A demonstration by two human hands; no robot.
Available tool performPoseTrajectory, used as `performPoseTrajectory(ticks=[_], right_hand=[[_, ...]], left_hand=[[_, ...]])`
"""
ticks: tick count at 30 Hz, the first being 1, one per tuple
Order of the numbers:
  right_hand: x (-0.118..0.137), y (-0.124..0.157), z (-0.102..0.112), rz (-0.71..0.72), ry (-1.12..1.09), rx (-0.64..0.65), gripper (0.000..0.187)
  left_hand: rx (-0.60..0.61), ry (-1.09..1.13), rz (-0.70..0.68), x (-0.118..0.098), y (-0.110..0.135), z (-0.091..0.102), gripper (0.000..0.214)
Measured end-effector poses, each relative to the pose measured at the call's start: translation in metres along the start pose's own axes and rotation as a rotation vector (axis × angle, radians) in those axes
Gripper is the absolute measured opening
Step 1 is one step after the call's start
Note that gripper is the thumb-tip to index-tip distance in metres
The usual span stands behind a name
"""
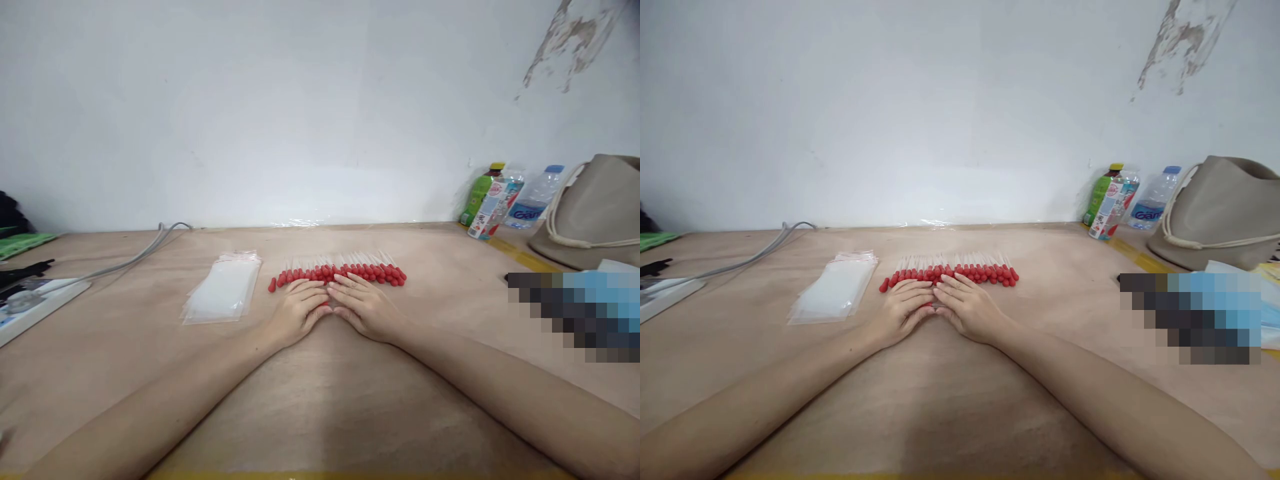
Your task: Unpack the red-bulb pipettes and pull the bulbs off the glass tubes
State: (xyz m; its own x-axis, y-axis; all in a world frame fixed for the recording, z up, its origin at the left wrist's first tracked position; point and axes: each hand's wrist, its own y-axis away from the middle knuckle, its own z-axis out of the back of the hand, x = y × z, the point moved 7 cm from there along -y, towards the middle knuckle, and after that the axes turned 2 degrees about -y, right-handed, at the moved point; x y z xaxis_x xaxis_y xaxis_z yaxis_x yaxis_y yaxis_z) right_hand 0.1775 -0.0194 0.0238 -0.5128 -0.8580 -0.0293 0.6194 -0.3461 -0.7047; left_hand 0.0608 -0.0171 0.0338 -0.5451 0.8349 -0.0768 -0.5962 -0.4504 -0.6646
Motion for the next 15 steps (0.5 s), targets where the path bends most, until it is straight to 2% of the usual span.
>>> performPoseTrajectory(ticks=[3,6,15], right_hand=[[-0.008,0.003,-0.008,-0.051,-0.102,0.021,0.036],[-0.008,0.005,-0.012,-0.033,-0.155,0.036,0.032],[0.013,-0.002,0.006,0.112,0.001,0.004,0.024]], left_hand=[[0.001,-0.017,0.011,-0.001,0.0,0.002,0.019],[0.03,-0.049,0.024,-0.002,0.0,0.001,0.02],[0.226,-0.167,-0.023,-0.01,0.0,-0.001,0.02]])
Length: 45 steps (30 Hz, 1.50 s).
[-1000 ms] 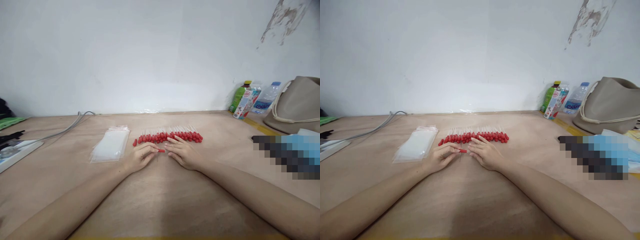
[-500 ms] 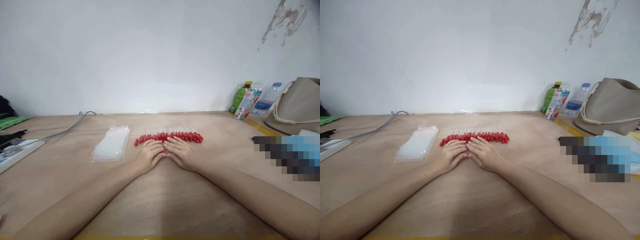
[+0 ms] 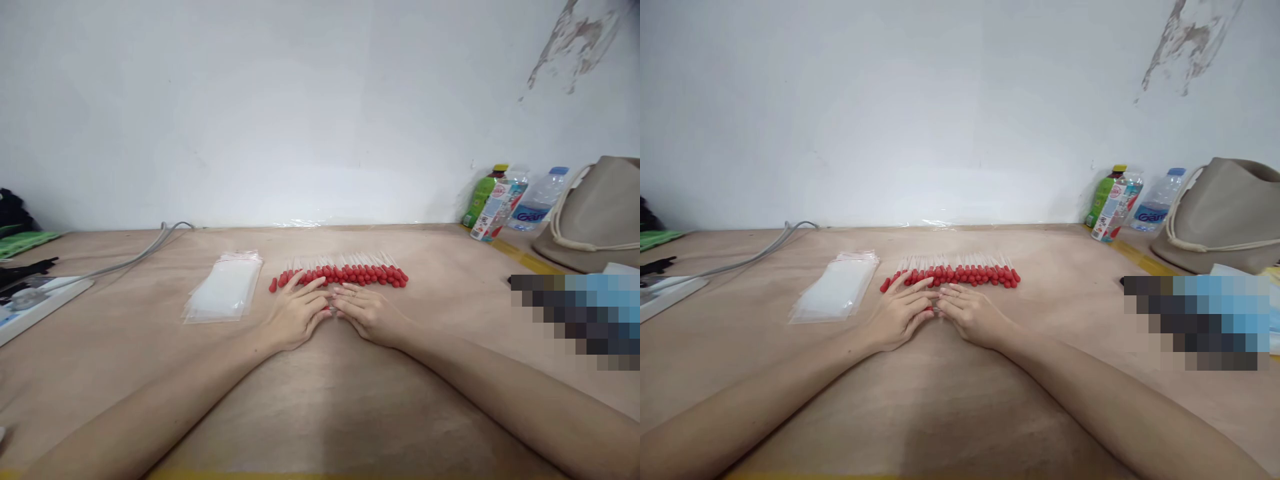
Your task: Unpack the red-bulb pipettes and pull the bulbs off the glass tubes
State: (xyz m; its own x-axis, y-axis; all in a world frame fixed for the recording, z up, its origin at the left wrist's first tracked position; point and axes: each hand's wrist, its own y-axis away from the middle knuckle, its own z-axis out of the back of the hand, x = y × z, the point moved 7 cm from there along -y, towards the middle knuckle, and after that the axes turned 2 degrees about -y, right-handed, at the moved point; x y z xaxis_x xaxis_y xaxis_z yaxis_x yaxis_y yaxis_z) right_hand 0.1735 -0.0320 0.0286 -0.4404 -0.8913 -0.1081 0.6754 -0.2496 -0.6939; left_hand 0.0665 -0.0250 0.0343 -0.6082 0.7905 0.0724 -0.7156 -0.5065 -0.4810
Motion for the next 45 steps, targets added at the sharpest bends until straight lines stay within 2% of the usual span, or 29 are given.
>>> performPoseTrajectory(ticks=[8,20,23,26,29,32,34,36,39,45], right_hand=[[0.006,0.0,0.004,0.066,0.068,-0.001,0.024],[0.008,0.003,0.008,0.129,0.044,-0.088,0.021],[0.005,0.007,0.009,0.127,0.032,-0.089,0.024],[-0.007,0.013,0.013,0.035,0.015,-0.112,0.026],[-0.022,0.019,0.015,-0.152,0.041,-0.143,0.025],[-0.027,0.018,0.007,-0.28,0.076,-0.074,0.029],[-0.026,0.014,-0.001,-0.326,0.042,-0.015,0.033],[-0.024,0.009,-0.006,-0.359,-0.014,0.016,0.036],[-0.02,0.0,-0.01,-0.369,-0.071,0.048,0.029],[-0.02,-0.011,-0.023,-0.348,-0.083,0.144,0.021]], left_hand=[[0.043,0.005,0.003,0.0,0.002,0.001,0.022],[0.024,-0.031,-0.015,-0.003,0.005,0.005,0.023],[0.02,-0.018,0.009,0.002,0.009,0.006,0.023],[-0.009,-0.012,0.113,0.019,0.016,0.008,0.023],[-0.121,0.002,0.253,0.043,0.02,0.02,0.024],[-0.236,0.012,0.416,0.074,0.022,0.036,0.025],[-0.261,-0.013,0.531,0.098,0.025,0.044,0.024],[-0.249,-0.047,0.625,0.12,0.029,0.047,0.024],[-0.147,-0.075,0.705,0.14,0.037,0.042,0.024],[-0.04,-0.129,0.752,0.141,0.044,0.022,0.026]])
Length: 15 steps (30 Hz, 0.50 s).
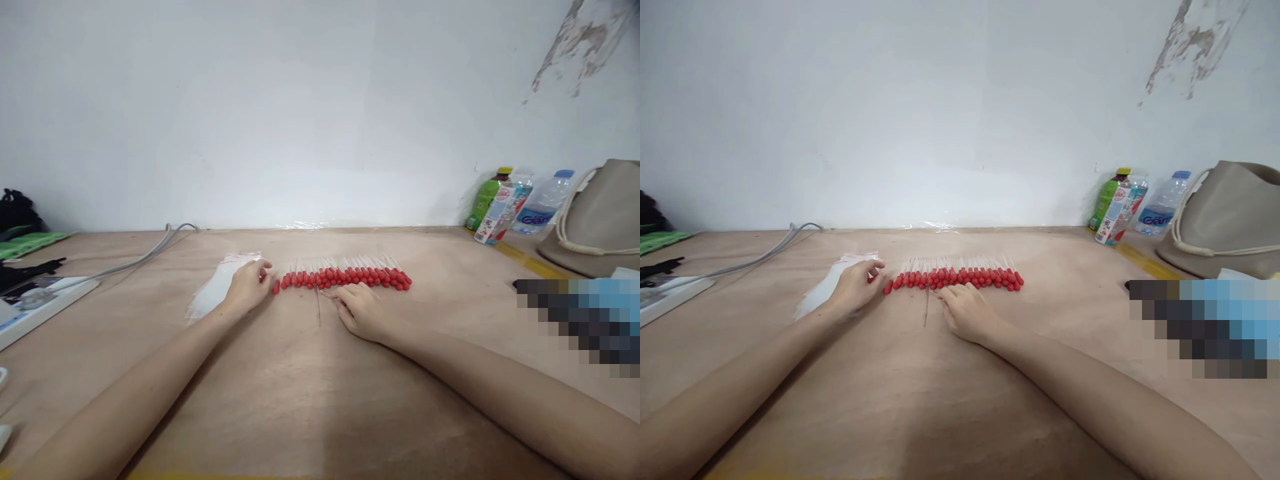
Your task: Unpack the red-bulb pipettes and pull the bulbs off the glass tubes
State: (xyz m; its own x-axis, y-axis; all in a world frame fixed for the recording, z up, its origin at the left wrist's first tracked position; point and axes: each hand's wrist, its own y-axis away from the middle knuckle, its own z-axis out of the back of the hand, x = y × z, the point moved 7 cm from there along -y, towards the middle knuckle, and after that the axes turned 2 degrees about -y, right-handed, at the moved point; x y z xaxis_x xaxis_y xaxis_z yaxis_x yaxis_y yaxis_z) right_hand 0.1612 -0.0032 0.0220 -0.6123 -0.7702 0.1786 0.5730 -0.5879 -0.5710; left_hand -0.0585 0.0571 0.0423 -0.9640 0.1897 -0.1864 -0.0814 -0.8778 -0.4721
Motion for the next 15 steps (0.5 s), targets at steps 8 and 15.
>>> performPoseTrajectory(ticks=[8,15], right_hand=[[-0.007,-0.012,-0.012,-0.091,0.075,0.079,0.014],[-0.013,-0.018,-0.018,-0.163,0.102,0.078,0.014]], left_hand=[[0.065,-0.04,-0.017,-0.004,0.003,-0.011,0.027],[0.068,-0.053,-0.038,-0.009,0.004,-0.007,0.031]])
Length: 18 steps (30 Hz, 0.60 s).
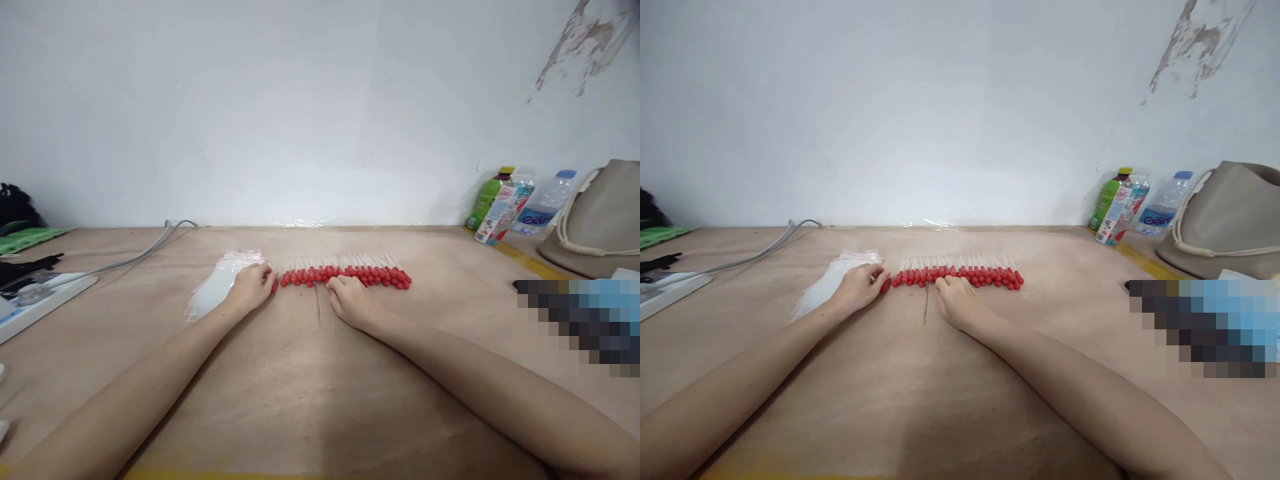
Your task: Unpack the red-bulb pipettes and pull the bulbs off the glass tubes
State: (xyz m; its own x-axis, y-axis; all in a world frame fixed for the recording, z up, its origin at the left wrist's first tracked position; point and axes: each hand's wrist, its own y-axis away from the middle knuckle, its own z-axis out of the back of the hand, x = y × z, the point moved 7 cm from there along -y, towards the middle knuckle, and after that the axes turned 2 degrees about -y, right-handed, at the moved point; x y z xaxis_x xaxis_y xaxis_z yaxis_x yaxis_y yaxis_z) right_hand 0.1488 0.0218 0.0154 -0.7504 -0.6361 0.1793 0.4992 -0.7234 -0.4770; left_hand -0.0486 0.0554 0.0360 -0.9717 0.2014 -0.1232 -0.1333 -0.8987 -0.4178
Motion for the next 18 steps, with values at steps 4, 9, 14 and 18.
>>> performPoseTrajectory(ticks=[4,9,14,18], right_hand=[[0.008,0.003,-0.001,-0.02,-0.001,-0.008,0.015],[0.022,0.009,0.004,-0.007,-0.093,-0.012,0.014],[0.023,0.011,0.003,-0.017,-0.156,0.002,0.027],[0.023,0.011,0.001,-0.009,-0.174,0.015,0.03]], left_hand=[[-0.039,-0.007,-0.005,-0.001,0.001,0.004,0.031],[-0.126,0.041,-0.056,-0.01,0.003,0.012,0.027],[-0.081,0.1,-0.212,-0.025,0.006,0.012,0.029],[-0.058,0.091,-0.286,-0.027,0.007,0.007,0.033]])
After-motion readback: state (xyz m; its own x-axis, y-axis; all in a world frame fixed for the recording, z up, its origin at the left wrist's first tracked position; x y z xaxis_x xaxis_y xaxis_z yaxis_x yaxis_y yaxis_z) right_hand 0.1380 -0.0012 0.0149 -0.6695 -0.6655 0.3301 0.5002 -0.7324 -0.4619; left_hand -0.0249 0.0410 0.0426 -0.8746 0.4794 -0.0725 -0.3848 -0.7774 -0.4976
